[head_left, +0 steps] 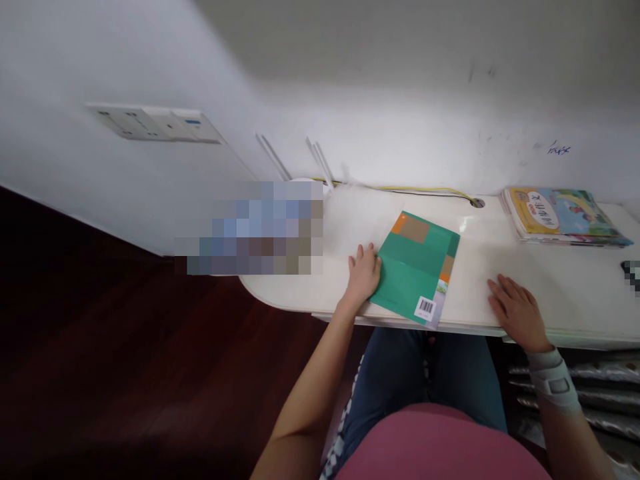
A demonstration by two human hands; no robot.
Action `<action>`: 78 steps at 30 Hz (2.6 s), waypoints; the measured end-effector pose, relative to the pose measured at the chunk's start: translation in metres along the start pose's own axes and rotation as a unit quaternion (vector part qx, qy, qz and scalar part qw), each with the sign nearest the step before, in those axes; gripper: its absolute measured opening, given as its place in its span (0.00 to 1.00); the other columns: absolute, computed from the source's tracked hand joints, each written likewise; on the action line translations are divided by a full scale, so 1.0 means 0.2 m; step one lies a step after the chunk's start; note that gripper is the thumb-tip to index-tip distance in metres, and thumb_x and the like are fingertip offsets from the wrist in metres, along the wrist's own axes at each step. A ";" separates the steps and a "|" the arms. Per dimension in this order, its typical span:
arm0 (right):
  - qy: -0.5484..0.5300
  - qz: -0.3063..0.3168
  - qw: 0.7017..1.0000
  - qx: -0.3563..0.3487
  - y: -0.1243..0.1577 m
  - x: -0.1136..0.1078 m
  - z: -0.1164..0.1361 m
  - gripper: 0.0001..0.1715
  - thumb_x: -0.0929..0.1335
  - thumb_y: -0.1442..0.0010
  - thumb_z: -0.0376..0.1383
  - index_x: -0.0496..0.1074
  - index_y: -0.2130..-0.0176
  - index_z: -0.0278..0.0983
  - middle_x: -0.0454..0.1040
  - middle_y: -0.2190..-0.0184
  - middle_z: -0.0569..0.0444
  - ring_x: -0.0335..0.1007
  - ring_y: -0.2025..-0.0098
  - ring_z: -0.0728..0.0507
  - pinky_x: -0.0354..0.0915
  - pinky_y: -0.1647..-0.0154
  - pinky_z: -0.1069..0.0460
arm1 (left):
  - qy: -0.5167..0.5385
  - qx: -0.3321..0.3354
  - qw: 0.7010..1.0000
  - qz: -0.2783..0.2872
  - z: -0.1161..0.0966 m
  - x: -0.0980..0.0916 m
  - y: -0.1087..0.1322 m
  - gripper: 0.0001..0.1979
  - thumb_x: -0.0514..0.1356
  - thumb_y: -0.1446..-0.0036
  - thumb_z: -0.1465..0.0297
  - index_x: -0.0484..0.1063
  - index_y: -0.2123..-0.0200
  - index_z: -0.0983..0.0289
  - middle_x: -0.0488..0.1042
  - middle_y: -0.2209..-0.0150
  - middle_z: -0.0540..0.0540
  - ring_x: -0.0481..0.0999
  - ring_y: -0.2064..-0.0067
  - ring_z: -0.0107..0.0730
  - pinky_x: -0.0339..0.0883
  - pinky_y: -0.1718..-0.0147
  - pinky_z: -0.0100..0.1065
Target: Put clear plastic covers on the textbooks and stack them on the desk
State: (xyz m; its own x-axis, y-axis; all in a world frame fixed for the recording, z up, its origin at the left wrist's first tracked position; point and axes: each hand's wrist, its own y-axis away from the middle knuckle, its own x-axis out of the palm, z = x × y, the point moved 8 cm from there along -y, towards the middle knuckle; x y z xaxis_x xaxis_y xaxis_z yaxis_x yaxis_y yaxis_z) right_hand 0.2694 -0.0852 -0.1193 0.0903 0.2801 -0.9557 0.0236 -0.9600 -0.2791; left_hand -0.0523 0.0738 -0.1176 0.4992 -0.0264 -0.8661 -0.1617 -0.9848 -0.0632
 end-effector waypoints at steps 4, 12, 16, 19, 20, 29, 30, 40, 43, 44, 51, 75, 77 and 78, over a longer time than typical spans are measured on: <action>-0.009 -0.005 1.000 -0.004 0.00 -0.01 0.00 0.24 0.57 0.33 0.41 0.66 0.42 0.39 0.66 0.40 0.46 0.62 0.40 0.39 0.59 0.43 0.41 | 0.084 0.051 0.995 0.009 0.00 -0.03 0.01 0.19 0.42 0.35 0.64 0.64 0.47 0.61 0.56 0.34 0.57 0.42 0.30 0.42 0.38 0.36 0.58; -0.006 -0.009 1.000 -0.003 0.00 -0.01 0.00 0.24 0.56 0.33 0.41 0.66 0.42 0.40 0.66 0.40 0.46 0.62 0.40 0.38 0.60 0.44 0.41 | 0.135 0.077 0.988 -0.022 -0.01 -0.08 0.05 0.19 0.42 0.34 0.61 0.62 0.45 0.58 0.59 0.35 0.56 0.42 0.30 0.42 0.34 0.36 0.59; -0.005 -0.007 1.000 -0.005 0.00 -0.02 0.01 0.24 0.56 0.33 0.41 0.66 0.42 0.39 0.66 0.41 0.46 0.63 0.41 0.38 0.60 0.44 0.41 | 0.076 0.065 0.995 -0.021 -0.02 -0.06 0.03 0.19 0.40 0.34 0.64 0.62 0.46 0.61 0.66 0.40 0.59 0.46 0.31 0.42 0.38 0.37 0.59; 0.008 -0.006 1.000 -0.001 -0.03 -0.06 0.04 0.23 0.58 0.34 0.39 0.69 0.45 0.37 0.68 0.43 0.43 0.64 0.43 0.36 0.61 0.46 0.41 | -0.008 0.064 0.998 0.018 -0.04 -0.01 0.01 0.20 0.40 0.34 0.65 0.64 0.47 0.63 0.67 0.41 0.60 0.47 0.31 0.48 0.40 0.38 0.63; 0.008 -0.006 1.000 0.000 -0.05 -0.07 0.06 0.22 0.58 0.35 0.39 0.70 0.47 0.36 0.69 0.43 0.41 0.65 0.44 0.35 0.62 0.47 0.41 | -0.029 0.066 0.997 0.031 -0.05 0.00 0.01 0.20 0.40 0.34 0.65 0.64 0.46 0.63 0.67 0.40 0.60 0.46 0.31 0.50 0.40 0.38 0.64; -0.140 -0.040 0.989 -0.023 -0.23 0.00 0.28 0.34 0.58 0.36 0.52 0.66 0.44 0.32 0.69 0.47 0.37 0.64 0.44 0.34 0.61 0.46 0.40 | -0.068 0.087 0.989 0.096 -0.06 0.04 0.04 0.20 0.42 0.35 0.62 0.67 0.49 0.60 0.57 0.34 0.53 0.37 0.30 0.53 0.37 0.38 0.65; -0.159 -0.046 0.986 -0.013 -0.23 0.02 0.27 0.34 0.58 0.36 0.53 0.65 0.43 0.32 0.68 0.46 0.36 0.63 0.43 0.33 0.60 0.44 0.39 | -0.067 0.090 0.989 0.099 -0.06 0.04 0.04 0.19 0.42 0.35 0.62 0.67 0.49 0.60 0.57 0.34 0.53 0.37 0.30 0.53 0.38 0.39 0.65; -0.675 -0.014 0.712 0.194 -0.32 0.00 0.22 0.29 0.69 0.47 0.52 0.66 0.48 0.45 0.69 0.46 0.51 0.63 0.42 0.40 0.58 0.40 0.39 | -0.122 0.070 0.987 0.078 -0.14 0.03 0.02 0.15 0.49 0.38 0.62 0.72 0.60 0.62 0.61 0.36 0.58 0.48 0.33 0.61 0.46 0.42 0.68; -0.775 -0.018 0.557 0.298 -0.34 0.04 0.14 0.27 0.73 0.53 0.49 0.68 0.54 0.47 0.70 0.52 0.56 0.67 0.49 0.42 0.65 0.47 0.41 | -0.139 0.067 0.987 0.045 -0.15 0.03 0.03 0.15 0.49 0.37 0.63 0.71 0.58 0.63 0.61 0.37 0.58 0.49 0.33 0.61 0.46 0.41 0.68; -0.794 -0.007 0.516 0.321 -0.35 0.06 0.12 0.25 0.74 0.55 0.47 0.69 0.57 0.47 0.71 0.55 0.57 0.69 0.52 0.42 0.67 0.50 0.41 | -0.141 0.070 0.987 0.041 -0.15 0.04 0.04 0.15 0.48 0.37 0.63 0.71 0.57 0.63 0.62 0.37 0.58 0.49 0.33 0.60 0.46 0.41 0.68; -0.795 0.073 0.532 0.282 -0.43 0.12 0.10 0.11 0.69 0.48 0.44 0.68 0.65 0.42 0.75 0.64 0.52 0.72 0.62 0.42 0.70 0.58 0.42 | -0.135 0.079 0.987 0.033 -0.16 0.03 0.07 0.15 0.47 0.36 0.64 0.70 0.56 0.62 0.60 0.36 0.58 0.46 0.32 0.60 0.45 0.40 0.66; -0.092 0.025 0.991 -0.093 -0.30 0.05 0.36 0.28 0.56 0.33 0.44 0.63 0.39 0.35 0.60 0.37 0.42 0.55 0.36 0.34 0.54 0.40 0.35 | -0.114 -0.046 0.991 -0.055 0.02 -0.04 0.01 0.23 0.42 0.36 0.69 0.63 0.45 0.76 0.64 0.40 0.73 0.56 0.35 0.56 0.55 0.41 0.55; -0.080 0.022 0.993 -0.088 -0.29 0.05 0.36 0.28 0.55 0.33 0.43 0.63 0.39 0.35 0.60 0.37 0.42 0.55 0.36 0.34 0.54 0.40 0.35 | -0.133 -0.051 0.988 -0.065 0.05 -0.08 0.01 0.23 0.42 0.36 0.67 0.65 0.46 0.74 0.64 0.40 0.72 0.54 0.35 0.59 0.53 0.42 0.59; -0.078 0.021 0.993 -0.086 -0.29 0.05 0.36 0.28 0.55 0.33 0.43 0.63 0.40 0.35 0.60 0.37 0.42 0.55 0.36 0.34 0.53 0.40 0.36 | -0.144 -0.053 0.985 -0.071 0.05 -0.09 0.01 0.23 0.43 0.36 0.65 0.66 0.47 0.72 0.64 0.39 0.71 0.53 0.34 0.61 0.51 0.42 0.62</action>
State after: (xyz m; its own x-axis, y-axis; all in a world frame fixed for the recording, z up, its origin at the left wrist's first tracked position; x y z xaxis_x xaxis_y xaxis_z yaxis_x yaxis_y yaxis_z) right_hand 0.1975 -0.0261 -0.1187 -0.0597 0.2235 -0.9729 0.1944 -0.9534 -0.2309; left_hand -0.0709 0.0744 -0.1068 0.2449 0.1487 -0.9581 -0.0092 -0.9878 -0.1557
